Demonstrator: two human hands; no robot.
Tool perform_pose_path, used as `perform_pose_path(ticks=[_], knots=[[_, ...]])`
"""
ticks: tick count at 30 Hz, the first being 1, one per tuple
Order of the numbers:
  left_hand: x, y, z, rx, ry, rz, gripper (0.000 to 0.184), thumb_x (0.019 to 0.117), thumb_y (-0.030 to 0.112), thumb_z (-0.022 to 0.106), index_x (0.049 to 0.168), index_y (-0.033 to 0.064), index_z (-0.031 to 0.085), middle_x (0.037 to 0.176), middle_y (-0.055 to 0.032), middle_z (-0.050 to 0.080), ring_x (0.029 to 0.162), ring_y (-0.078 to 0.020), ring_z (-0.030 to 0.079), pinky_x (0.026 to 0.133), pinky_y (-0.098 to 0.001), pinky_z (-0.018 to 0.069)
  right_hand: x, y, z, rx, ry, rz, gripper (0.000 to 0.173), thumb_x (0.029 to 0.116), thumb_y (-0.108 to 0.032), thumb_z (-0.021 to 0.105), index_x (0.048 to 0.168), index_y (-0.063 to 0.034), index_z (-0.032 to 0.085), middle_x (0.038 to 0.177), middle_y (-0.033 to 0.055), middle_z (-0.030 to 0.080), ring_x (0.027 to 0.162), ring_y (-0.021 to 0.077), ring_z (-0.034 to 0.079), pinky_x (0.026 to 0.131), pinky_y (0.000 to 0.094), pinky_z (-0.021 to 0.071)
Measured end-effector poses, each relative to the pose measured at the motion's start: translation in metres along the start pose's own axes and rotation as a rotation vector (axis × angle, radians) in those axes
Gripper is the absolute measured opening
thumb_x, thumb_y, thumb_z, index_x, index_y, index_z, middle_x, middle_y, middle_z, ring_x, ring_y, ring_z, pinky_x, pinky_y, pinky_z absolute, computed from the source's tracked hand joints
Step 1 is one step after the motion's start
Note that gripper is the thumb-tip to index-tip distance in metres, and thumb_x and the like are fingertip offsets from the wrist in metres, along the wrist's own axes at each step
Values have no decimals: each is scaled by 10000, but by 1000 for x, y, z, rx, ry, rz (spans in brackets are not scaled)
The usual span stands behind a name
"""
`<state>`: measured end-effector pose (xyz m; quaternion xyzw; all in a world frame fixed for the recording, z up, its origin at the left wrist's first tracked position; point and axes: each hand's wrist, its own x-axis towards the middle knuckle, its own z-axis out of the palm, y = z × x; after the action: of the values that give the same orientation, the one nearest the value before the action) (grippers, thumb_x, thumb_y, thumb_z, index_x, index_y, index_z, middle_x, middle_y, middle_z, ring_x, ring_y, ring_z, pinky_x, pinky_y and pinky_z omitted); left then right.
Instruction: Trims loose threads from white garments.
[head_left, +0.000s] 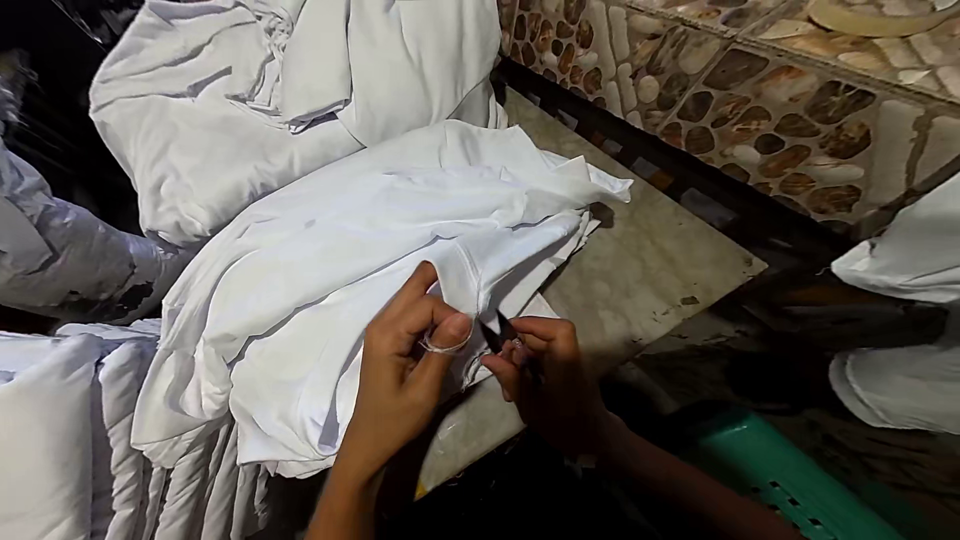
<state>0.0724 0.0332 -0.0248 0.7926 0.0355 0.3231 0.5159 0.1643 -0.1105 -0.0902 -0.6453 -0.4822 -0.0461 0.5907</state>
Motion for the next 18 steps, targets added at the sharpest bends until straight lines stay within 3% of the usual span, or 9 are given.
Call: perform_pose_path(ticks=[5, 8, 10, 12, 14, 15, 16, 17, 18], knots=[[-8, -3, -5, -140, -62, 10, 303, 1045, 357, 554, 836, 157, 645, 1145, 119, 654, 1066, 59, 589, 901, -154, 509, 16, -4, 8, -147, 63, 36, 241, 1022, -172, 562, 1076, 62, 564, 678, 73, 625, 547, 13, 555, 557, 123, 465], [-14, -2, -8, -173, -70, -15, 379, 1064, 435, 476, 878, 197, 704, 1245, 122, 670, 1113, 32, 607, 925, -187, 515, 28, 3, -2, -117, 110, 138, 263, 1019, -174, 579, 1131, 61, 542, 696, 20, 587, 572, -37, 500, 573, 108, 434], [-21, 6, 4, 54, -128, 60, 468, 1098, 370, 411, 814, 76, 638, 991, -18, 686, 987, -43, 635, 879, -210, 514, 40, 3, -16, -98, -8, 202, 368, 961, -314, 653, 1079, 25, 573, 680, -30, 543, 579, -38, 464, 562, 132, 411], [-30, 15, 28, 530, -143, 228, 447, 1050, 255, 439, 709, 44, 638, 788, -108, 703, 831, -200, 694, 773, -298, 549, 59, 3, -26, -146, -332, 348, 462, 858, -514, 730, 843, -60, 650, 584, -56, 491, 524, 31, 450, 506, 250, 384], [-40, 20, 45, 873, -154, 306, 479, 1044, 322, 472, 683, 64, 652, 875, -138, 764, 888, -261, 761, 829, -361, 596, 81, 0, -32, -230, -718, 452, 410, 953, -434, 697, 806, -52, 668, 627, 17, 523, 602, 148, 507, 583, 378, 396], [-42, 21, 48, 945, -149, 311, 479, 1040, 334, 479, 685, 65, 658, 943, -148, 775, 920, -268, 767, 843, -366, 598, 85, -2, -34, -246, -782, 430, 350, 993, -348, 668, 834, -37, 686, 654, 45, 553, 632, 176, 533, 607, 398, 409], [-42, 21, 47, 970, -130, 307, 469, 1041, 328, 482, 689, 67, 651, 994, -154, 777, 932, -266, 767, 832, -352, 598, 84, -2, -37, -199, -740, 385, 277, 998, -252, 658, 856, -17, 698, 657, 60, 571, 626, 180, 545, 606, 394, 417], [-42, 22, 43, 965, -93, 292, 449, 1043, 308, 486, 699, 65, 642, 1019, -157, 775, 912, -254, 764, 790, -324, 592, 77, 3, -38, -72, -605, 335, 207, 976, -168, 648, 848, -12, 693, 621, 36, 558, 567, 128, 519, 561, 324, 414], [-42, 22, 39, 926, -40, 269, 415, 1042, 276, 491, 719, 56, 631, 1003, -158, 769, 859, -238, 744, 719, -295, 565, 68, 10, -35, 166, -439, 355, 150, 964, -96, 606, 834, -42, 657, 579, -35, 510, 501, 21, 454, 502, 191, 386]])
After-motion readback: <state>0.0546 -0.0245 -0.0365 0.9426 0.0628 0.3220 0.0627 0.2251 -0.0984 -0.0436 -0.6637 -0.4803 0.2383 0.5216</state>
